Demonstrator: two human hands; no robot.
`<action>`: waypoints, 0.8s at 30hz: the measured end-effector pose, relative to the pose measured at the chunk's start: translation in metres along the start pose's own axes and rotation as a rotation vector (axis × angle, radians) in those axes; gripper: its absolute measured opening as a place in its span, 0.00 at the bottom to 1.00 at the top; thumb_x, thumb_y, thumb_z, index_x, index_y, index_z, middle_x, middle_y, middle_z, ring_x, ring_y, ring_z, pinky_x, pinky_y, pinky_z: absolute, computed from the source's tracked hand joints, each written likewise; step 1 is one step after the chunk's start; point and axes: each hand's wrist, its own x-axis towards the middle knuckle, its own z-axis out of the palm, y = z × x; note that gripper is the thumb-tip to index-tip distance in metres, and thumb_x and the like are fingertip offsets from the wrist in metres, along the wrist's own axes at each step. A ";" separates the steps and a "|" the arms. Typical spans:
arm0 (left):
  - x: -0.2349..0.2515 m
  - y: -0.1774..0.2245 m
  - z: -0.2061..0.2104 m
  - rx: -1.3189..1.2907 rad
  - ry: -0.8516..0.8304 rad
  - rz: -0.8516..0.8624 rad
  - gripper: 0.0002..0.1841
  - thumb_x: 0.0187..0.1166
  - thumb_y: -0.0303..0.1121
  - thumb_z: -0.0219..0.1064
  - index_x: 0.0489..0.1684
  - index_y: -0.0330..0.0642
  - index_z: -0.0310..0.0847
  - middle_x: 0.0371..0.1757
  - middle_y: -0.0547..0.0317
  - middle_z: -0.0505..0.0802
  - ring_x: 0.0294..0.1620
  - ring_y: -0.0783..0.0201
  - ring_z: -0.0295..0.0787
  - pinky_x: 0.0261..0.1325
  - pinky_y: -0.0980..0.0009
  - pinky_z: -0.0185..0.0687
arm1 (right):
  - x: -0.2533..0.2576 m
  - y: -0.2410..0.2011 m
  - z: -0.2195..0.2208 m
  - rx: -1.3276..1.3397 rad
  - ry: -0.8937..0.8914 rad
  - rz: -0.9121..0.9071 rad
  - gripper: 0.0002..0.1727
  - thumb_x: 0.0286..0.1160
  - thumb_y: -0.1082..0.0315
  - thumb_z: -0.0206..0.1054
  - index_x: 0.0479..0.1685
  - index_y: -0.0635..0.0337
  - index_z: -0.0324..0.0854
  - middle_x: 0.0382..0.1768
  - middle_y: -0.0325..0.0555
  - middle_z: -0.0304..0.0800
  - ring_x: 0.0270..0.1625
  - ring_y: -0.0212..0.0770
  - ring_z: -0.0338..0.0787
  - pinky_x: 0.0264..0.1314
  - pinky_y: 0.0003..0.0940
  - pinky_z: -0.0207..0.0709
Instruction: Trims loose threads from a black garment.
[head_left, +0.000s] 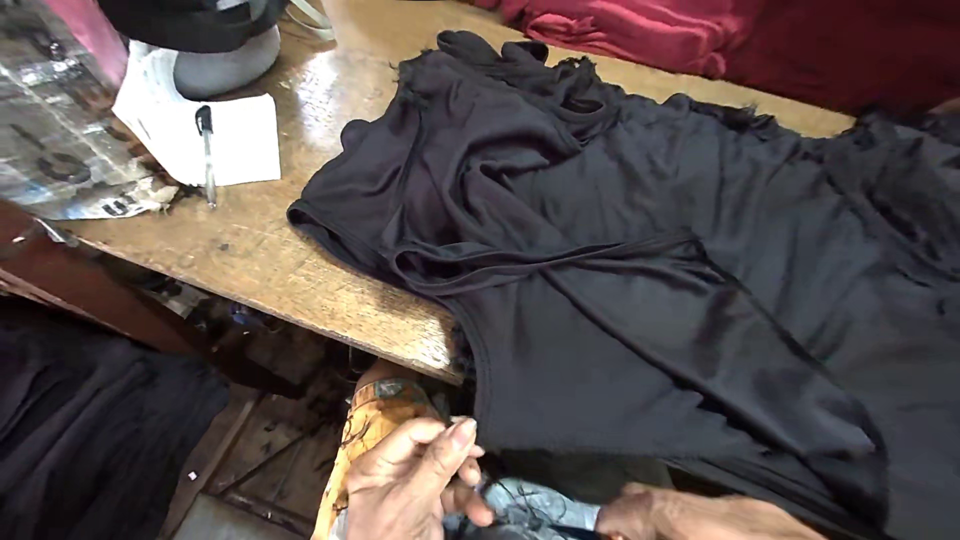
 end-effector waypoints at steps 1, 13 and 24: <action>-0.002 -0.001 -0.004 0.028 -0.005 0.047 0.04 0.79 0.24 0.71 0.37 0.35 0.92 0.35 0.48 0.96 0.26 0.66 0.93 0.24 0.71 0.90 | 0.005 -0.007 -0.007 -0.147 -0.006 -0.043 0.24 0.95 0.61 0.48 0.49 0.72 0.86 0.36 0.60 0.89 0.38 0.46 0.88 0.39 0.40 0.79; -0.015 -0.001 -0.021 0.155 -0.066 0.265 0.04 0.80 0.19 0.67 0.42 0.31 0.89 0.35 0.52 0.93 0.25 0.67 0.90 0.26 0.69 0.91 | 0.077 -0.057 -0.005 -1.141 -0.105 -0.388 0.19 0.92 0.61 0.51 0.37 0.60 0.84 0.28 0.48 0.82 0.26 0.50 0.83 0.16 0.40 0.66; -0.013 -0.005 -0.020 0.199 -0.097 0.377 0.03 0.77 0.19 0.70 0.41 0.30 0.89 0.39 0.54 0.92 0.29 0.69 0.90 0.28 0.74 0.91 | 0.096 -0.067 0.000 -1.213 -0.273 -0.415 0.21 0.90 0.65 0.50 0.25 0.59 0.80 0.20 0.45 0.75 0.18 0.47 0.77 0.12 0.38 0.59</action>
